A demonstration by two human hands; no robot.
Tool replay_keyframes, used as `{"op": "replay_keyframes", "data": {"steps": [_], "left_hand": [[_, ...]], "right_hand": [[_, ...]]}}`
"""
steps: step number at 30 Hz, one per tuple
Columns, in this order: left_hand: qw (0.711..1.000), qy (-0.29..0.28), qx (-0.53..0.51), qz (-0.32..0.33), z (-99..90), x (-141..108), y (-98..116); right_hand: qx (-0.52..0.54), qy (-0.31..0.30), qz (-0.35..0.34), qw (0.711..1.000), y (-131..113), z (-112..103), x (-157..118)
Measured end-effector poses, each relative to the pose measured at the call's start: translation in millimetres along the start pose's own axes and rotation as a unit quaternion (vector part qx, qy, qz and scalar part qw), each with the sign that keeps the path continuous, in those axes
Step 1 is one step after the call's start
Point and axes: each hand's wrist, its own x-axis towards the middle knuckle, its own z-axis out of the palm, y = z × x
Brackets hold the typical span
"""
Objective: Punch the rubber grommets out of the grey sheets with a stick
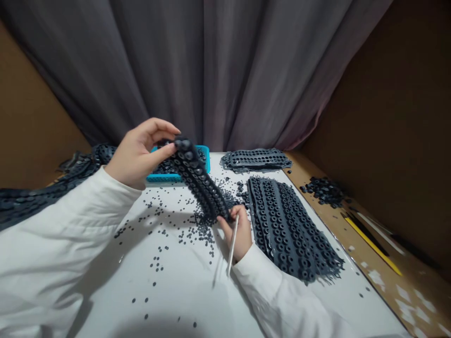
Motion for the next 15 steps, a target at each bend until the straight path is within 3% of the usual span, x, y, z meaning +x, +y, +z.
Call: {"op": "replay_keyframes", "data": {"steps": [4, 10, 15], "left_hand": [[0.993, -0.018, 0.104, -0.048, -17.6, -27.3, -24.3], [0.980, 0.046, 0.156, -0.118, -31.1, -66.2, -57.9], [0.969, 0.112, 0.182, -0.125, -34.0, -73.9, -69.0]], "right_hand": [[0.001, 0.084, -0.028, 0.996, -9.4, -10.7, 8.6], [0.019, 0.078, -0.031, 0.996, -11.4, -17.0, 14.6], [-0.030, 0.078, -0.010, 0.996, -9.6, -17.1, 15.2]]}}
